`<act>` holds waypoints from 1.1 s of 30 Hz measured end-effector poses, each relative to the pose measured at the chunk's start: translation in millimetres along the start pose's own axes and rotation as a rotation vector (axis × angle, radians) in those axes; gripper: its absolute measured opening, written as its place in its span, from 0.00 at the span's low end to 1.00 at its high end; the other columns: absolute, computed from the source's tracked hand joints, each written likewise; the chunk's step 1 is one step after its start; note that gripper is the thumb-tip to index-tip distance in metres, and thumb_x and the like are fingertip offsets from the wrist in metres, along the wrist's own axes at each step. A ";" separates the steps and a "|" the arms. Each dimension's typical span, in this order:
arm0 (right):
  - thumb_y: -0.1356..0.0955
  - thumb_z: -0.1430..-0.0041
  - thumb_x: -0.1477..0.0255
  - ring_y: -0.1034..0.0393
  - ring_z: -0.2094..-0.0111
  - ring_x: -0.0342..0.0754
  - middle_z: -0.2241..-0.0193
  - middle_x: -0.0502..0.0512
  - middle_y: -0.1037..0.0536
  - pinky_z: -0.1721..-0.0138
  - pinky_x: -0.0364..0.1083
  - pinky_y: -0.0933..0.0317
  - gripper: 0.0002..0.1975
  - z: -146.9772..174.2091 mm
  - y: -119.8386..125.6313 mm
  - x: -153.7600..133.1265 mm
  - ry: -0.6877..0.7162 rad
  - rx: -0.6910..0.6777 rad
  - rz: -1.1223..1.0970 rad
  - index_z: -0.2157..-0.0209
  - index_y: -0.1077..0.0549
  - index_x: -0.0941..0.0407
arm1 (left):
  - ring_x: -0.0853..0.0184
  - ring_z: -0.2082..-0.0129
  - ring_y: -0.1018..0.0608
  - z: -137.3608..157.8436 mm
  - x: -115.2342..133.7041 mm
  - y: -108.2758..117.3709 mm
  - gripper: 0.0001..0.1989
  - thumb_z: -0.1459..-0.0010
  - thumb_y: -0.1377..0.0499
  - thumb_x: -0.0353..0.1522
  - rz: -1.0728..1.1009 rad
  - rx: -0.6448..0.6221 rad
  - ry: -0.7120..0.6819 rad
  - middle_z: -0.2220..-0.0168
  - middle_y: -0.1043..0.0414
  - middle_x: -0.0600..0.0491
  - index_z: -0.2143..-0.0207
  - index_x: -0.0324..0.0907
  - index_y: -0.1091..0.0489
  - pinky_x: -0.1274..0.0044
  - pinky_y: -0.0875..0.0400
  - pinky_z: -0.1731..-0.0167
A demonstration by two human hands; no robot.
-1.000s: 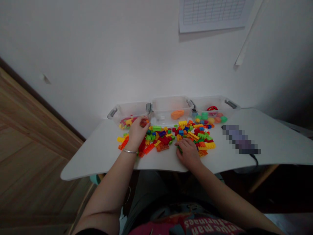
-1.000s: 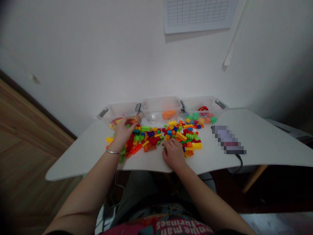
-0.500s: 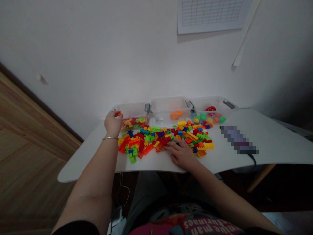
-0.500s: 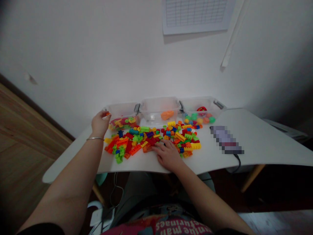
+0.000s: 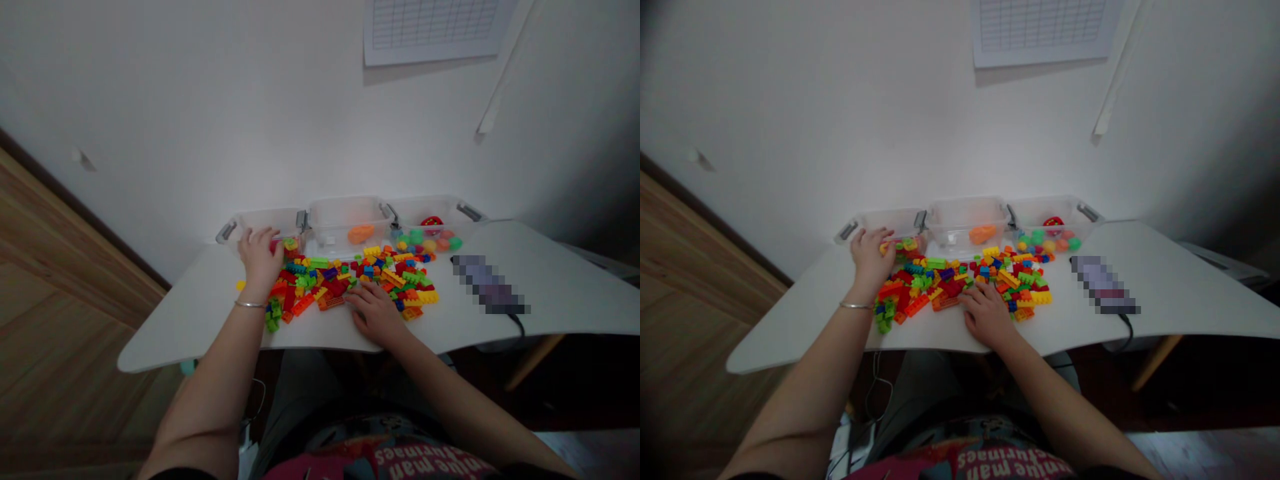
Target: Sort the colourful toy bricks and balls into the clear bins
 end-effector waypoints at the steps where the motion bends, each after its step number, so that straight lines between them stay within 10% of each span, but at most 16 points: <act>1: 0.34 0.43 0.75 0.40 0.42 0.58 0.48 0.57 0.24 0.39 0.61 0.46 0.18 -0.1 0.8 -0.3 0.001 0.006 -0.001 0.51 0.25 0.55 | 0.50 0.35 0.43 11.9 17.6 -2.5 0.16 0.40 0.44 0.33 -0.015 0.014 -0.074 0.45 0.29 0.48 0.50 0.45 0.27 0.53 0.53 0.35; 6: 0.34 0.43 0.76 0.41 0.40 0.58 0.49 0.58 0.24 0.38 0.59 0.45 0.14 0.1 3.7 -1.3 0.006 0.057 0.008 0.55 0.25 0.57 | 0.52 0.38 0.39 80.4 86.9 -40.8 0.16 0.40 0.43 0.32 0.022 -0.238 -0.355 0.44 0.29 0.53 0.49 0.49 0.27 0.51 0.49 0.37; 11: 0.35 0.44 0.77 0.40 0.41 0.58 0.51 0.59 0.23 0.39 0.59 0.43 0.16 1.3 5.5 3.9 -0.074 0.125 0.027 0.54 0.25 0.57 | 0.54 0.39 0.36 119.1 101.7 -71.7 0.15 0.41 0.41 0.31 0.015 -0.369 -0.394 0.44 0.28 0.53 0.51 0.51 0.27 0.52 0.47 0.38; 33: 0.35 0.44 0.76 0.37 0.46 0.58 0.56 0.58 0.21 0.41 0.58 0.42 0.12 1.5 2.0 8.1 -0.088 0.105 0.029 0.58 0.25 0.57 | 0.62 0.56 0.29 121.2 111.2 -84.4 0.07 0.39 0.42 0.31 -0.015 -0.405 -0.503 0.61 0.25 0.50 0.60 0.43 0.23 0.68 0.32 0.55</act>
Point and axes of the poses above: each hand's wrist, its own z-axis away from the middle knuckle, its own y-axis out of the back of the hand, x = y × z, the point moved 6 cm from there along -z, towards the middle knuckle
